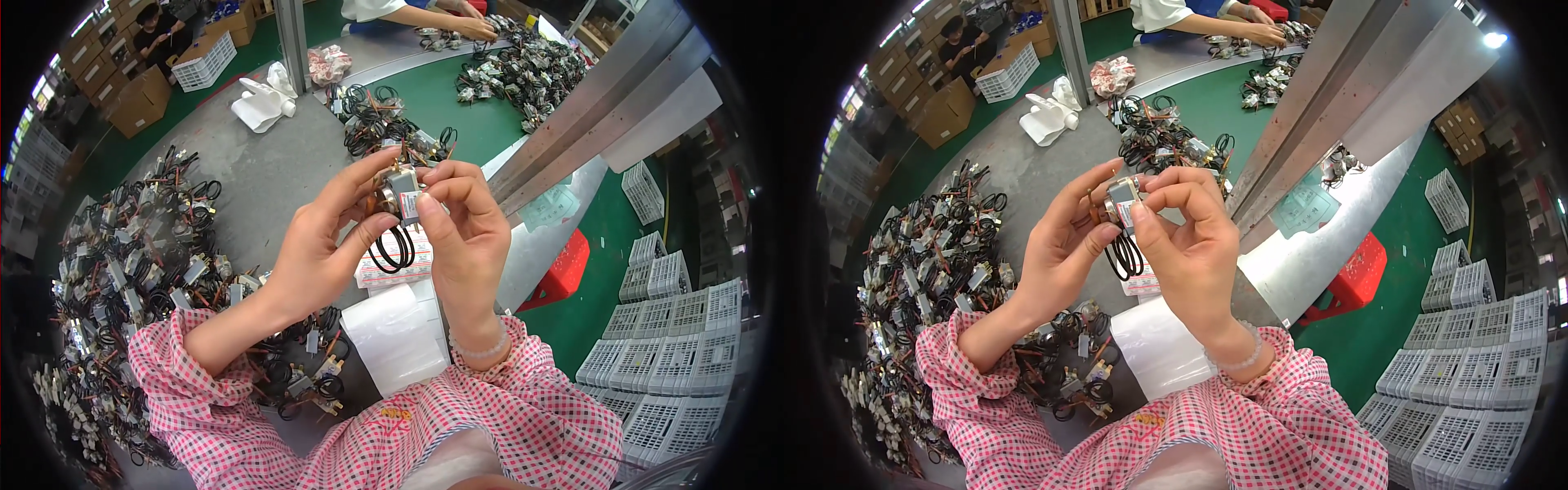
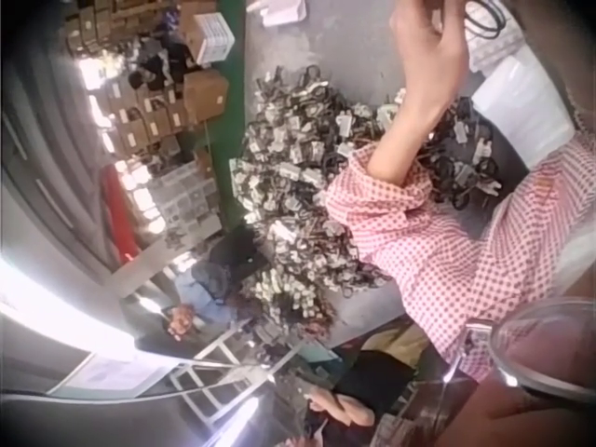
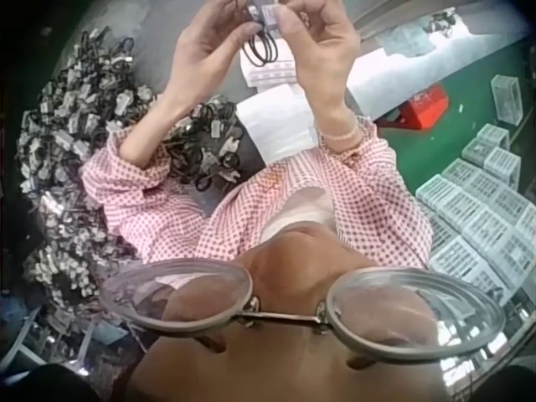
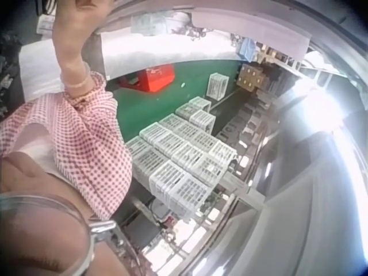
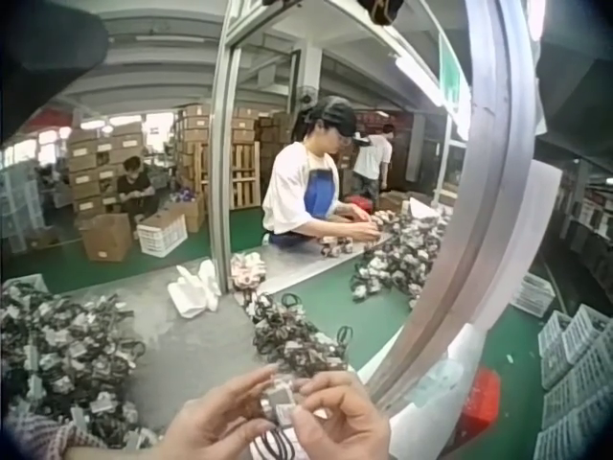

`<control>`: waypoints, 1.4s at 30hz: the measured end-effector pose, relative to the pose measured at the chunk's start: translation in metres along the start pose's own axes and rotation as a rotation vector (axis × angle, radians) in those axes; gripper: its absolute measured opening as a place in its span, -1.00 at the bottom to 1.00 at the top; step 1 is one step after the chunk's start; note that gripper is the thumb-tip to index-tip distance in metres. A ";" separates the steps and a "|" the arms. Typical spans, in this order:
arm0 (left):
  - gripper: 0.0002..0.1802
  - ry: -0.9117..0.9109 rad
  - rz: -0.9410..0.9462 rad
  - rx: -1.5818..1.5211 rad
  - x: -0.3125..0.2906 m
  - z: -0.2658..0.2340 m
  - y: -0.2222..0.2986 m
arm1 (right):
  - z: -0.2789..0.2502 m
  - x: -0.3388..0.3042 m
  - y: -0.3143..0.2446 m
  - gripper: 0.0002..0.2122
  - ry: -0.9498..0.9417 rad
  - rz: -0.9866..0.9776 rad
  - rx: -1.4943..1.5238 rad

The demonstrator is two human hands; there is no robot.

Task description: Applying labels to small electronic components and placing them into individual bubble-wrap bags.

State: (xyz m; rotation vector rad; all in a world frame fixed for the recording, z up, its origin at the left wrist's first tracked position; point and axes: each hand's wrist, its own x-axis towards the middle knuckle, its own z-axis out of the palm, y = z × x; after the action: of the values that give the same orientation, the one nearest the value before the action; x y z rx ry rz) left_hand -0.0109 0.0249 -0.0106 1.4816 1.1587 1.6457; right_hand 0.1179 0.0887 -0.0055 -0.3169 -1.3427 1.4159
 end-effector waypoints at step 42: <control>-0.42 -0.110 -0.136 -0.020 0.002 -0.006 0.010 | -0.004 0.003 0.001 -0.94 -0.064 -0.001 -0.036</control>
State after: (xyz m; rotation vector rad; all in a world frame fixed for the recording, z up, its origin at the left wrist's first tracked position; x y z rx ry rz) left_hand -0.0164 0.0215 -0.0004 1.4291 1.1532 1.4622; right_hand 0.1196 0.0932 -0.0064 -0.2972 -1.4219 1.4125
